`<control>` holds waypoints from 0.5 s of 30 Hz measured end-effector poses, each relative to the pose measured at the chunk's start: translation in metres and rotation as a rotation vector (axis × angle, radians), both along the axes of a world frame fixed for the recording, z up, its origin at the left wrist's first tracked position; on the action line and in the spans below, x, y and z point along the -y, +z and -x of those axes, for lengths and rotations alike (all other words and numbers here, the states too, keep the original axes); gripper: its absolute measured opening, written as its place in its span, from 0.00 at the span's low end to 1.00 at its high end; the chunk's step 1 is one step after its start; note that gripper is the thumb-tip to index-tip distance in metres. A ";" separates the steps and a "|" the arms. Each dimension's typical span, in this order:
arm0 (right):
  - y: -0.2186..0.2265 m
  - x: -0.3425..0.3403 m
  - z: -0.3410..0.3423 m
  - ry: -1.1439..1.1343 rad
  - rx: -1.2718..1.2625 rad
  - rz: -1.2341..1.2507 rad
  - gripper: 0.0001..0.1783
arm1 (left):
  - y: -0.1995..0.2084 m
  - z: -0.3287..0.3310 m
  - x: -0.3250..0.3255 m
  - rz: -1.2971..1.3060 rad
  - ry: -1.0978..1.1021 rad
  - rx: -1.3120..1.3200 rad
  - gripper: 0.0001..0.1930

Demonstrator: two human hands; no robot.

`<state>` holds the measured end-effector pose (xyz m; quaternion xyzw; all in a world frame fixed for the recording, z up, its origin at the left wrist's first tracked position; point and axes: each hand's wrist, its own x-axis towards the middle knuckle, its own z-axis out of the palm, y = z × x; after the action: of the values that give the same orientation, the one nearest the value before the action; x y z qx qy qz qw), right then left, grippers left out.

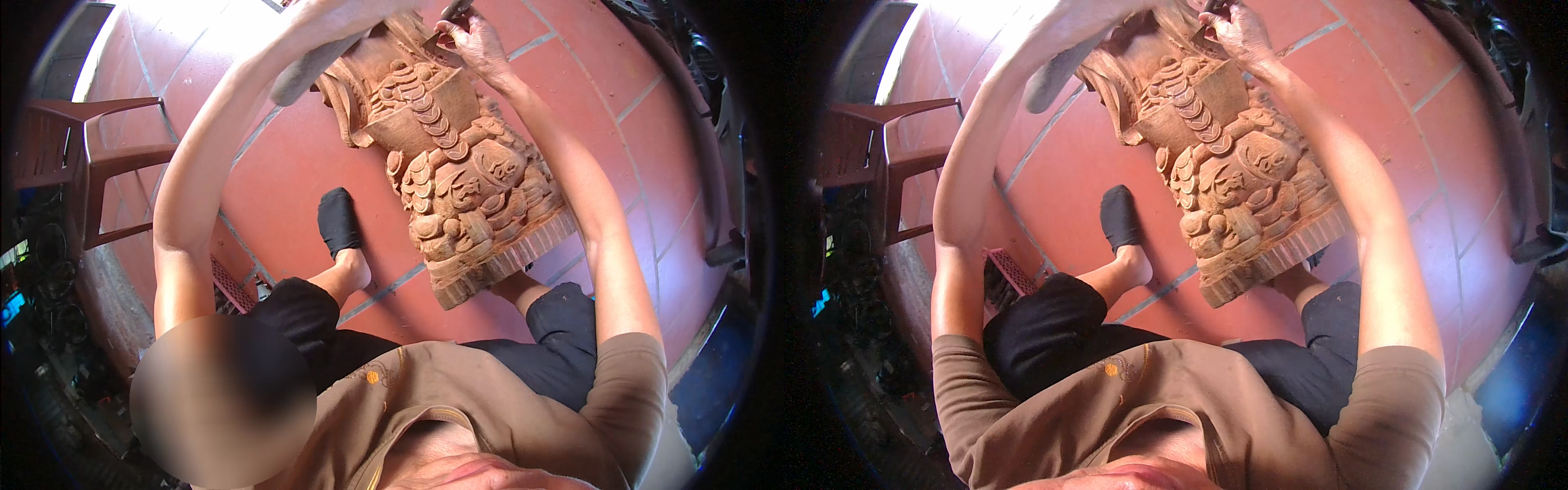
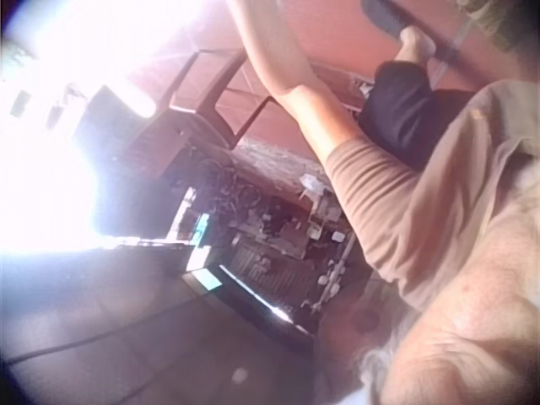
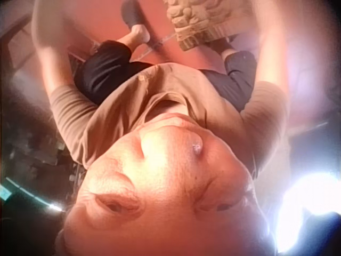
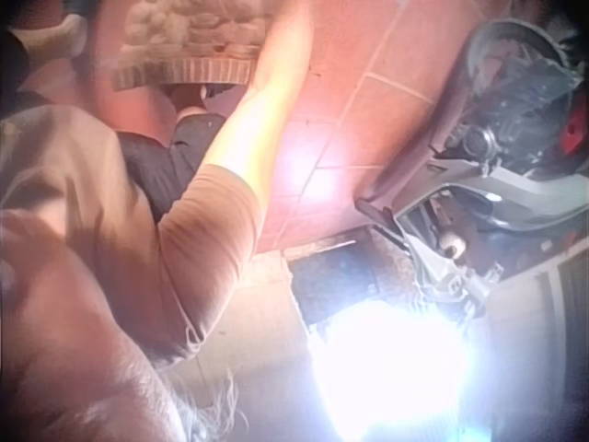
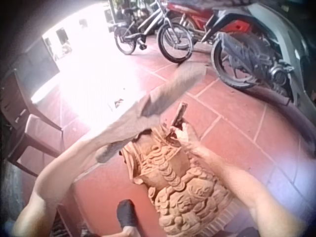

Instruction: The person sits on the floor and carves a wooden block using a chisel and mallet. They repeatedly strike the chisel to shape the wood, occasionally adjusting the block's position.

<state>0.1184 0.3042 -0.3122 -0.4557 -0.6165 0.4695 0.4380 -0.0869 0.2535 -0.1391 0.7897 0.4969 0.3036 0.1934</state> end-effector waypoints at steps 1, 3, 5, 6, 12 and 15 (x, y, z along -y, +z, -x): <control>0.004 0.002 -0.002 -0.013 0.016 -0.013 0.04 | 0.020 -0.006 0.006 0.405 0.016 -0.159 0.23; 0.002 0.000 -0.006 -0.021 -0.074 0.012 0.05 | 0.016 -0.004 0.007 0.384 0.008 -0.174 0.21; 0.000 -0.003 -0.001 0.004 0.001 0.006 0.05 | 0.026 -0.007 0.012 0.402 0.025 -0.200 0.20; -0.001 -0.003 0.001 0.015 0.041 0.004 0.05 | 0.035 -0.008 0.014 0.450 0.019 -0.080 0.21; -0.003 -0.008 0.006 0.025 0.158 -0.063 0.08 | 0.029 -0.018 -0.004 -0.069 -0.025 0.170 0.23; -0.002 -0.006 0.011 0.064 0.004 0.012 0.08 | 0.028 -0.015 0.002 0.299 0.040 -0.103 0.22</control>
<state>0.1075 0.3100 -0.3145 -0.4394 -0.6289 0.4859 0.4187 -0.0723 0.2514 -0.1115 0.7565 0.5614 0.1893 0.2771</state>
